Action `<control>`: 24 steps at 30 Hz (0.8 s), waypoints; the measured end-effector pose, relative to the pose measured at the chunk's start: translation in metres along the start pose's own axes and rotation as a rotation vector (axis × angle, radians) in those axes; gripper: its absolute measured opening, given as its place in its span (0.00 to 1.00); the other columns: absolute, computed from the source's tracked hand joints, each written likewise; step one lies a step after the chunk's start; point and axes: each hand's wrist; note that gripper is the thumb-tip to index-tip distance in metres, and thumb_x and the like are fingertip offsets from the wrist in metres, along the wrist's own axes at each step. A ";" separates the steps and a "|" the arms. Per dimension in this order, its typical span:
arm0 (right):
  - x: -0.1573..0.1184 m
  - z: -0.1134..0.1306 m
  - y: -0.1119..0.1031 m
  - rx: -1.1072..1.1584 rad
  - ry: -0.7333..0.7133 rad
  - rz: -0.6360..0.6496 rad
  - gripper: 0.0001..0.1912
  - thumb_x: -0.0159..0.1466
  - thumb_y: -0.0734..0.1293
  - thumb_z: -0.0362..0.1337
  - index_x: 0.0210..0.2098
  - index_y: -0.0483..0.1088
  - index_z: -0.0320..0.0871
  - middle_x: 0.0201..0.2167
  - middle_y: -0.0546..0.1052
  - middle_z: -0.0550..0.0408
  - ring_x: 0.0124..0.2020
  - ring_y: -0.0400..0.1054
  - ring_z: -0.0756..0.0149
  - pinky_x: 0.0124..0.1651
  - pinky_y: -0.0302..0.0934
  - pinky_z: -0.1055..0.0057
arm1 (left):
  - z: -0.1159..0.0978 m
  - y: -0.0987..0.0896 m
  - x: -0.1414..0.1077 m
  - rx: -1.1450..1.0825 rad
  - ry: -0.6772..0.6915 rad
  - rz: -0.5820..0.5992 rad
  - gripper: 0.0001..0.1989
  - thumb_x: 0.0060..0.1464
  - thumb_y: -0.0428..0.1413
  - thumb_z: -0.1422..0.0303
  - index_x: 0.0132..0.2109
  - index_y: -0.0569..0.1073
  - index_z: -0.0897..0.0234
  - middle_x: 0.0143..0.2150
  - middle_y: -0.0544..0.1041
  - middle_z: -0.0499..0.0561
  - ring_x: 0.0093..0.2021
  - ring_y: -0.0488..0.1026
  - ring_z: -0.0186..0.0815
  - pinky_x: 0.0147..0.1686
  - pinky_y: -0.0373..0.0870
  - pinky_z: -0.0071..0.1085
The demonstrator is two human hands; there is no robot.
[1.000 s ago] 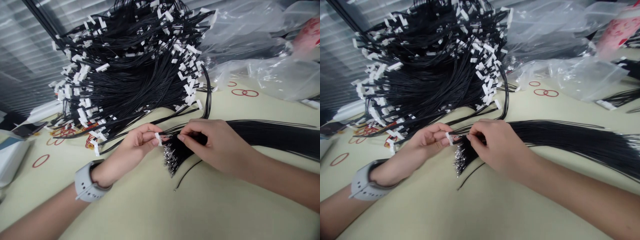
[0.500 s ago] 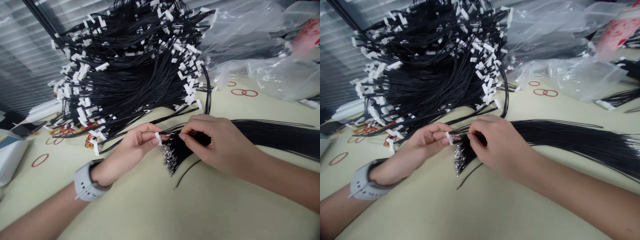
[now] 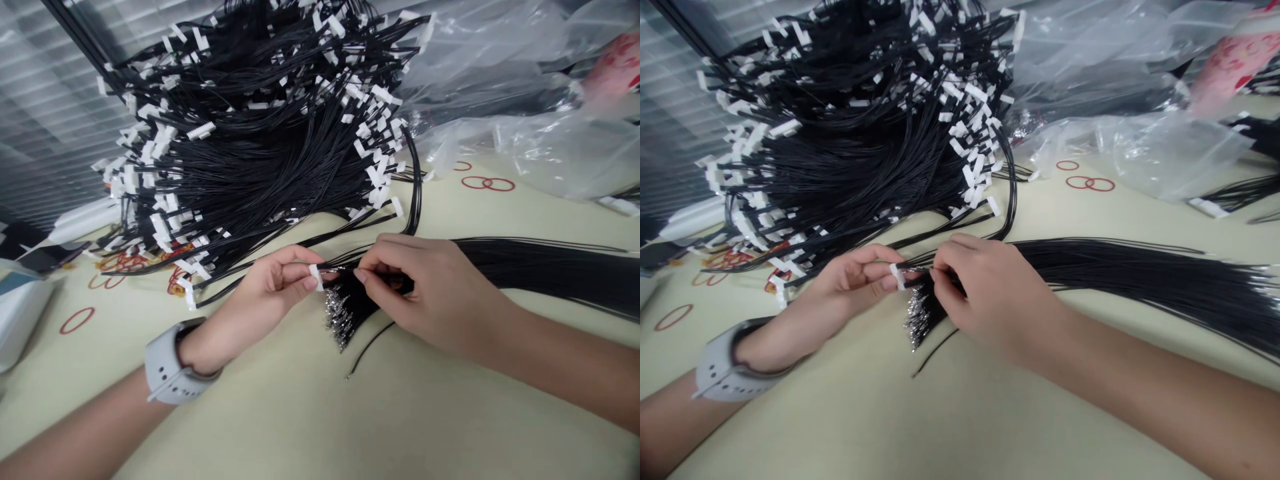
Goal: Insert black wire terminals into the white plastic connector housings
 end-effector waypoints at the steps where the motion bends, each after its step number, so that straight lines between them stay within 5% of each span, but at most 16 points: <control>1: 0.000 0.000 0.000 0.002 -0.004 0.005 0.08 0.59 0.58 0.31 0.25 0.64 0.42 0.23 0.68 0.58 0.23 0.59 0.73 0.25 0.51 0.74 | 0.000 0.000 0.000 0.004 0.007 0.000 0.05 0.55 0.54 0.75 0.40 0.69 0.66 0.37 0.80 0.50 0.41 0.75 0.32 0.41 0.67 0.24; 24: -0.002 0.002 0.001 0.028 -0.059 -0.007 0.06 0.56 0.61 0.28 0.23 0.65 0.40 0.22 0.67 0.60 0.22 0.58 0.76 0.24 0.50 0.77 | -0.001 -0.002 0.000 0.011 -0.005 0.033 0.05 0.56 0.53 0.74 0.41 0.67 0.65 0.37 0.78 0.50 0.38 0.73 0.31 0.38 0.64 0.25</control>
Point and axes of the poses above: each hand's wrist, its own x-axis towards the middle knuckle, its own y-axis out of the palm, z = x × y
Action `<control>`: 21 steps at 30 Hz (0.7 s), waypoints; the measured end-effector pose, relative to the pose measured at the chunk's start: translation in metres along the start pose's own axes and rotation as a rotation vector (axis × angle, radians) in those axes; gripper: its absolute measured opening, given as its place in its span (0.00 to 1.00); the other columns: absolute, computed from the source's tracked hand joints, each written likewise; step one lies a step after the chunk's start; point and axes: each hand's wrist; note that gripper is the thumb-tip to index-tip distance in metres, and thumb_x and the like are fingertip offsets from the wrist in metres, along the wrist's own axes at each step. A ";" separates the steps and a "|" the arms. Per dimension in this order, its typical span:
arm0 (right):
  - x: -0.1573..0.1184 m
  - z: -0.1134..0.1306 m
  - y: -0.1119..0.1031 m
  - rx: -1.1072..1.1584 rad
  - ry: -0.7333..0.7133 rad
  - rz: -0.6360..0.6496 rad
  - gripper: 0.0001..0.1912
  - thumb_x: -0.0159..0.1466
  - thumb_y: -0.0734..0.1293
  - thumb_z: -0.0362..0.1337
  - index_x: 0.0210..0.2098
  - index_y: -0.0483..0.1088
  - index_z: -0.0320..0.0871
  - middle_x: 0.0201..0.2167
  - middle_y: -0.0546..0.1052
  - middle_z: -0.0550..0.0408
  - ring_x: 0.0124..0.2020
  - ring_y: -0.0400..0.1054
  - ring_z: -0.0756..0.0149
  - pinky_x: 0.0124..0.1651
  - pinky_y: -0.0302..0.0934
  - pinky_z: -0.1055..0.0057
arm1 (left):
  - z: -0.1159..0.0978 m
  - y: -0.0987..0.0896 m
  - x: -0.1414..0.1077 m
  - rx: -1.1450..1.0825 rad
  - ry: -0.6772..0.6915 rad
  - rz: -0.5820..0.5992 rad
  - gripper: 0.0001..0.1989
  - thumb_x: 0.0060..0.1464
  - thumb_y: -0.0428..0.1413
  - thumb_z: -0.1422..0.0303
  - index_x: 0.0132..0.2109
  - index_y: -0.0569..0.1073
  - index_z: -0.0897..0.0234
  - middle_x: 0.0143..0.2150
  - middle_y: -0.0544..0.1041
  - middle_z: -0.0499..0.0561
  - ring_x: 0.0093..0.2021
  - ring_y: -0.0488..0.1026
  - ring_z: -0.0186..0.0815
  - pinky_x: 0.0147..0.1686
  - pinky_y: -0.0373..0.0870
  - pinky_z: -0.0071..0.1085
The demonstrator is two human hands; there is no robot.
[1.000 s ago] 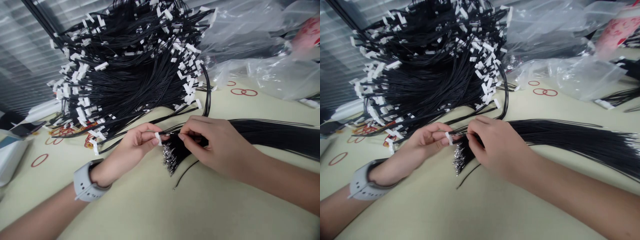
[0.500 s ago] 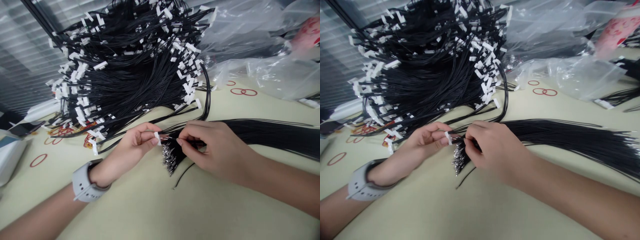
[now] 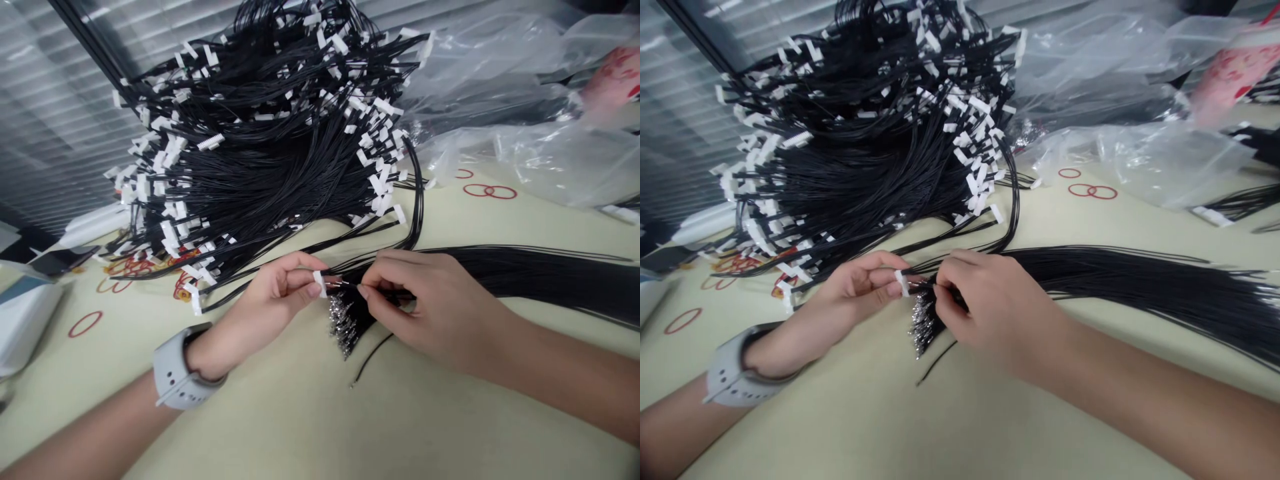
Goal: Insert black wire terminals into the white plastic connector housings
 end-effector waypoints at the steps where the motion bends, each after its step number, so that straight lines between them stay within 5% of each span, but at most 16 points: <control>1: 0.000 0.000 0.000 0.014 -0.009 0.005 0.06 0.56 0.61 0.27 0.23 0.65 0.40 0.22 0.67 0.61 0.22 0.58 0.77 0.24 0.50 0.77 | 0.001 0.000 0.000 -0.004 0.002 0.003 0.06 0.56 0.53 0.74 0.42 0.67 0.66 0.37 0.78 0.51 0.39 0.73 0.31 0.39 0.64 0.25; 21: -0.002 0.001 0.005 0.113 0.004 0.046 0.08 0.61 0.58 0.29 0.27 0.65 0.41 0.25 0.67 0.59 0.22 0.58 0.76 0.22 0.50 0.77 | 0.001 0.005 -0.006 0.131 0.005 0.034 0.04 0.56 0.51 0.74 0.40 0.66 0.65 0.28 0.70 0.45 0.26 0.62 0.27 0.25 0.54 0.24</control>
Point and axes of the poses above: each hand's wrist, its own x-axis towards the middle knuckle, its own y-axis out of the palm, z = x × y
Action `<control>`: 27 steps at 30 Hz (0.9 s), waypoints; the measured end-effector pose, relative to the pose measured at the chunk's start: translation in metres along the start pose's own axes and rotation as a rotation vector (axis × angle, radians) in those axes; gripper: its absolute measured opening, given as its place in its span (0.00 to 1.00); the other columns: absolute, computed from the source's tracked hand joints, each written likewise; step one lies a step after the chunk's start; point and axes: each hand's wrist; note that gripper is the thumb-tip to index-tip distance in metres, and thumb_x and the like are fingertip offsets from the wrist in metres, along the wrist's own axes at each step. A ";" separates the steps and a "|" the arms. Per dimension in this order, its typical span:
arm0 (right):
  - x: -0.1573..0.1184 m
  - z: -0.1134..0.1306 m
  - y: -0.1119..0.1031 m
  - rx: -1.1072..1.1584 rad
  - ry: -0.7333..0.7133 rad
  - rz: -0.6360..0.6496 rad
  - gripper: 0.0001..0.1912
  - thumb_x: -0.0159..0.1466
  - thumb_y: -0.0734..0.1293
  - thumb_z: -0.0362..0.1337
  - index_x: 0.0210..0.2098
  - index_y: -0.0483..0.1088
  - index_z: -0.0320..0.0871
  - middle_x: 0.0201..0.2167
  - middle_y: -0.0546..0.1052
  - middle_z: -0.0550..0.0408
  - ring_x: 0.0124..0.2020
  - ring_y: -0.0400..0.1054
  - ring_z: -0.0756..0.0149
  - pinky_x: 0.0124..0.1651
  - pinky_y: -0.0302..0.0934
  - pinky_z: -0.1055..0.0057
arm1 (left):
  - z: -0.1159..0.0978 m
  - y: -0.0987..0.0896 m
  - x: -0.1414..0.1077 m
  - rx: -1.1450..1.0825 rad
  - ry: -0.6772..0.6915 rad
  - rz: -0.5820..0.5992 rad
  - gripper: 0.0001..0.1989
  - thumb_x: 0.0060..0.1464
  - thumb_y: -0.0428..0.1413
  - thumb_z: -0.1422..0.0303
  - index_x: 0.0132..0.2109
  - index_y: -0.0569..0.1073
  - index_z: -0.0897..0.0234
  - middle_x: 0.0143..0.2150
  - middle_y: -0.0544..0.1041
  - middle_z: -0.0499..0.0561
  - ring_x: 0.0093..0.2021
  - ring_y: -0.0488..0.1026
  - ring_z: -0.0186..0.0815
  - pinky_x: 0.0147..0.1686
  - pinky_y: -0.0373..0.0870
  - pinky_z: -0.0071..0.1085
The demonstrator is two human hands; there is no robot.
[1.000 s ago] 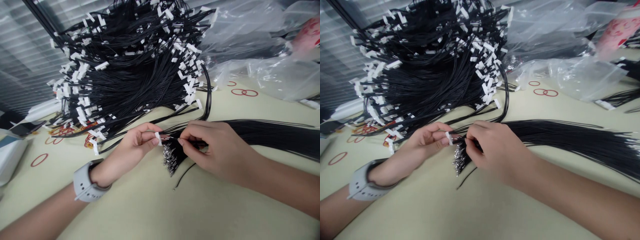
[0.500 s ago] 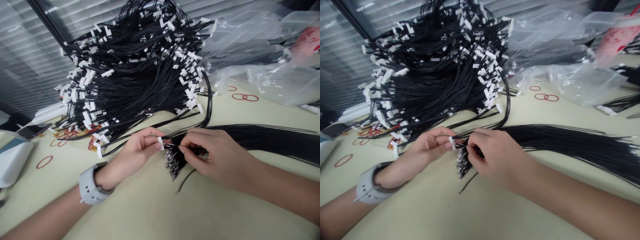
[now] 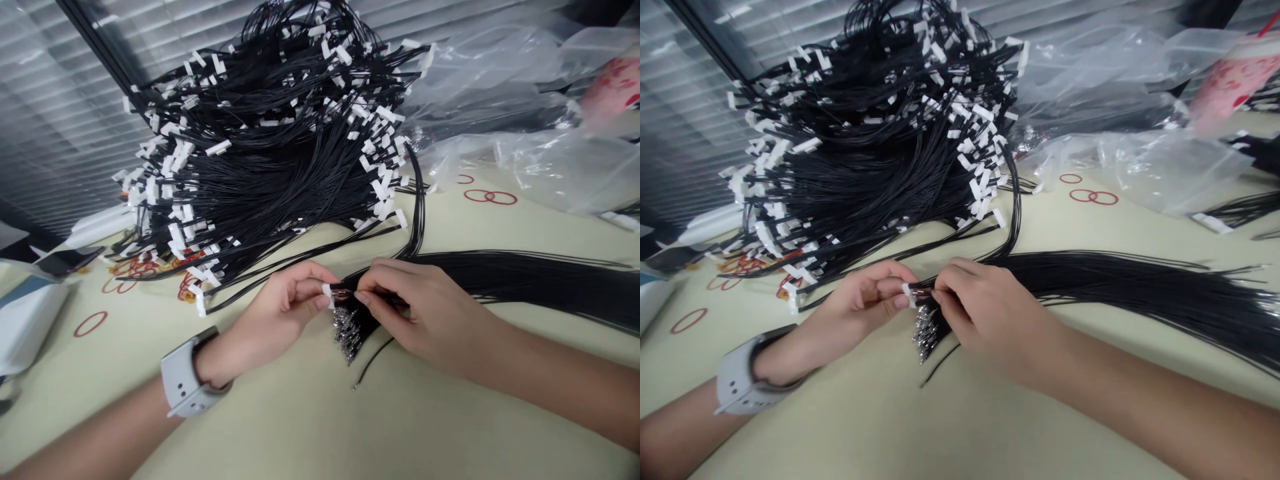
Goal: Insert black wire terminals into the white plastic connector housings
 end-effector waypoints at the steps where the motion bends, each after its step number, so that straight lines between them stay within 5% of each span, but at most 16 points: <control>1: 0.000 0.000 0.000 0.001 -0.008 -0.001 0.08 0.62 0.58 0.29 0.27 0.65 0.41 0.25 0.67 0.59 0.22 0.58 0.76 0.22 0.50 0.77 | -0.001 0.001 0.000 -0.011 0.011 -0.005 0.04 0.55 0.51 0.75 0.40 0.66 0.65 0.28 0.71 0.45 0.26 0.62 0.27 0.25 0.54 0.23; 8: -0.002 -0.001 0.001 0.027 -0.050 -0.017 0.07 0.62 0.58 0.29 0.28 0.64 0.41 0.26 0.66 0.58 0.24 0.58 0.76 0.23 0.50 0.78 | -0.003 0.003 -0.002 -0.198 0.026 -0.005 0.04 0.55 0.52 0.78 0.39 0.68 0.67 0.28 0.74 0.46 0.28 0.66 0.25 0.29 0.60 0.20; 15: 0.002 0.002 -0.003 0.155 0.161 -0.009 0.07 0.61 0.59 0.32 0.27 0.63 0.43 0.20 0.67 0.62 0.20 0.57 0.76 0.20 0.50 0.78 | 0.004 -0.001 -0.001 -0.469 -0.075 0.058 0.07 0.53 0.56 0.76 0.40 0.70 0.64 0.37 0.80 0.50 0.38 0.75 0.29 0.38 0.67 0.23; 23: -0.001 0.004 0.001 0.067 -0.103 -0.045 0.07 0.62 0.57 0.28 0.29 0.62 0.41 0.26 0.68 0.57 0.26 0.60 0.74 0.26 0.53 0.76 | 0.003 -0.005 0.000 -0.441 -0.088 0.021 0.10 0.51 0.58 0.75 0.42 0.72 0.64 0.35 0.79 0.49 0.35 0.75 0.29 0.40 0.69 0.25; 27: -0.003 0.006 0.002 -0.020 -0.072 -0.054 0.07 0.63 0.56 0.29 0.30 0.61 0.41 0.28 0.67 0.56 0.25 0.59 0.73 0.25 0.52 0.75 | 0.000 -0.004 0.000 -0.311 -0.091 0.003 0.10 0.51 0.58 0.74 0.43 0.72 0.64 0.34 0.79 0.49 0.33 0.75 0.29 0.35 0.69 0.23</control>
Point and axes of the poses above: each hand's wrist, its own x-axis towards the middle knuckle, its own y-axis out of the palm, z = x × y
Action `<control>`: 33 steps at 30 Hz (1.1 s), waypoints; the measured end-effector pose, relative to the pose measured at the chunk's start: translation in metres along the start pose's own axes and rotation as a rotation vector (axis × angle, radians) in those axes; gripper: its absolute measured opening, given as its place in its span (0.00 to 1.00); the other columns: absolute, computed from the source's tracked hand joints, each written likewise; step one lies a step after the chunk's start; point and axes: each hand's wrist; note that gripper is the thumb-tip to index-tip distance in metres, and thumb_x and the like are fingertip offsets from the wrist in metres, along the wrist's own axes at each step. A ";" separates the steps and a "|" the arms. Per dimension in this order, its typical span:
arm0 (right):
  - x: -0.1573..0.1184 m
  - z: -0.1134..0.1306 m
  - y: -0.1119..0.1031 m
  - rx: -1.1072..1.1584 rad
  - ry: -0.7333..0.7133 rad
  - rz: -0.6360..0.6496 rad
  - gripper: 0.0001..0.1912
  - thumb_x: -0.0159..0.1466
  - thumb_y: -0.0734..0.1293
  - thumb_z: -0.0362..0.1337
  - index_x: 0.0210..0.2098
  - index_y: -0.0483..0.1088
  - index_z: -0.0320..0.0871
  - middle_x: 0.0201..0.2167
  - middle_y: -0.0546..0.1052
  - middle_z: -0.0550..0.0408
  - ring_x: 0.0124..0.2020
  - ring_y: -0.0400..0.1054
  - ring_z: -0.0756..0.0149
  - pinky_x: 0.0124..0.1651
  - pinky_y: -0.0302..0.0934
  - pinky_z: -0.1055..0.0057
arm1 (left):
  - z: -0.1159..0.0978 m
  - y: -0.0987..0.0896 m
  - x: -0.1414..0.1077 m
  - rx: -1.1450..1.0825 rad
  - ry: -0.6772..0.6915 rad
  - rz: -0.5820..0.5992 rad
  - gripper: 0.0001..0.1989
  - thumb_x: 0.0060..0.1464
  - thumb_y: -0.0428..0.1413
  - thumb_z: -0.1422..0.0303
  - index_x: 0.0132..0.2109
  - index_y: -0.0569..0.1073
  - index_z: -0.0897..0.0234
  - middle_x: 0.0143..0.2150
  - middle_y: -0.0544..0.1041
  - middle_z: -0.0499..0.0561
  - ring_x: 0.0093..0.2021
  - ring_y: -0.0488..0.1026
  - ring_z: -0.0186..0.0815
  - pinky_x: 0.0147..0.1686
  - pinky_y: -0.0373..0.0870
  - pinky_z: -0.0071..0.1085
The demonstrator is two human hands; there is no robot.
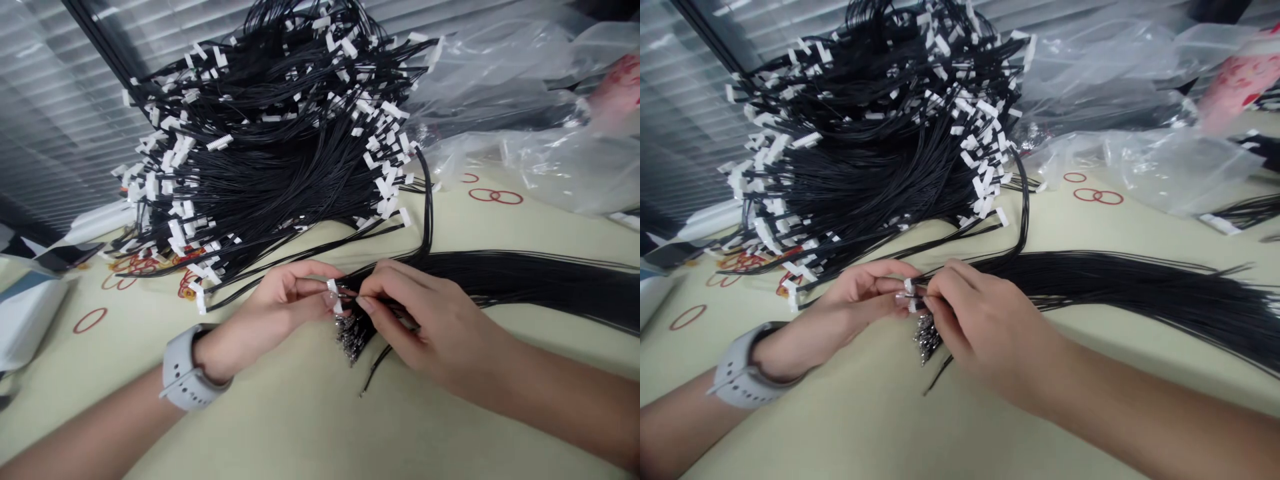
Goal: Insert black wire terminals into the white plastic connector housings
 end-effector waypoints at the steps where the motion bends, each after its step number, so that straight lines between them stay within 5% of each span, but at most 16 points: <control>1: 0.000 0.000 0.000 -0.023 0.029 0.001 0.07 0.63 0.56 0.29 0.30 0.61 0.41 0.28 0.67 0.56 0.24 0.59 0.73 0.24 0.52 0.75 | -0.001 0.001 -0.001 0.048 -0.001 -0.010 0.10 0.52 0.57 0.74 0.43 0.72 0.64 0.33 0.79 0.49 0.32 0.74 0.28 0.34 0.68 0.22; 8: 0.001 -0.005 0.002 -0.085 -0.030 0.079 0.08 0.64 0.55 0.31 0.31 0.64 0.40 0.28 0.67 0.55 0.25 0.60 0.72 0.26 0.55 0.74 | 0.000 0.012 -0.005 0.326 0.110 -0.050 0.08 0.53 0.55 0.73 0.42 0.71 0.64 0.35 0.79 0.49 0.33 0.72 0.29 0.30 0.66 0.21; 15: -0.001 -0.007 0.005 -0.085 -0.132 0.030 0.09 0.64 0.55 0.30 0.29 0.64 0.40 0.26 0.65 0.56 0.23 0.57 0.73 0.25 0.53 0.75 | 0.004 0.010 -0.005 0.094 0.030 0.013 0.10 0.52 0.57 0.74 0.44 0.72 0.64 0.34 0.79 0.48 0.32 0.74 0.28 0.32 0.68 0.21; 23: 0.005 -0.004 -0.006 0.132 0.116 -0.141 0.06 0.62 0.59 0.31 0.30 0.65 0.43 0.27 0.69 0.58 0.28 0.62 0.73 0.31 0.57 0.75 | 0.000 0.006 0.001 0.163 0.065 -0.038 0.09 0.53 0.56 0.74 0.43 0.71 0.66 0.37 0.80 0.51 0.40 0.76 0.33 0.40 0.70 0.27; 29: 0.009 -0.005 -0.009 0.296 0.336 0.088 0.07 0.60 0.62 0.33 0.29 0.71 0.45 0.27 0.74 0.61 0.26 0.65 0.75 0.27 0.58 0.78 | -0.002 0.005 0.001 0.206 0.067 -0.050 0.10 0.53 0.56 0.74 0.44 0.72 0.66 0.36 0.80 0.50 0.35 0.75 0.30 0.34 0.69 0.23; 33: 0.009 -0.004 -0.009 0.359 0.411 0.115 0.09 0.59 0.62 0.37 0.27 0.72 0.45 0.24 0.74 0.60 0.24 0.64 0.74 0.23 0.57 0.78 | -0.004 0.007 0.000 0.170 0.036 -0.052 0.09 0.53 0.56 0.75 0.43 0.72 0.67 0.35 0.79 0.50 0.31 0.74 0.27 0.30 0.67 0.20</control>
Point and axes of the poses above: each hand's wrist, its own x-axis towards the middle knuckle, its own y-axis out of the palm, z = x × y
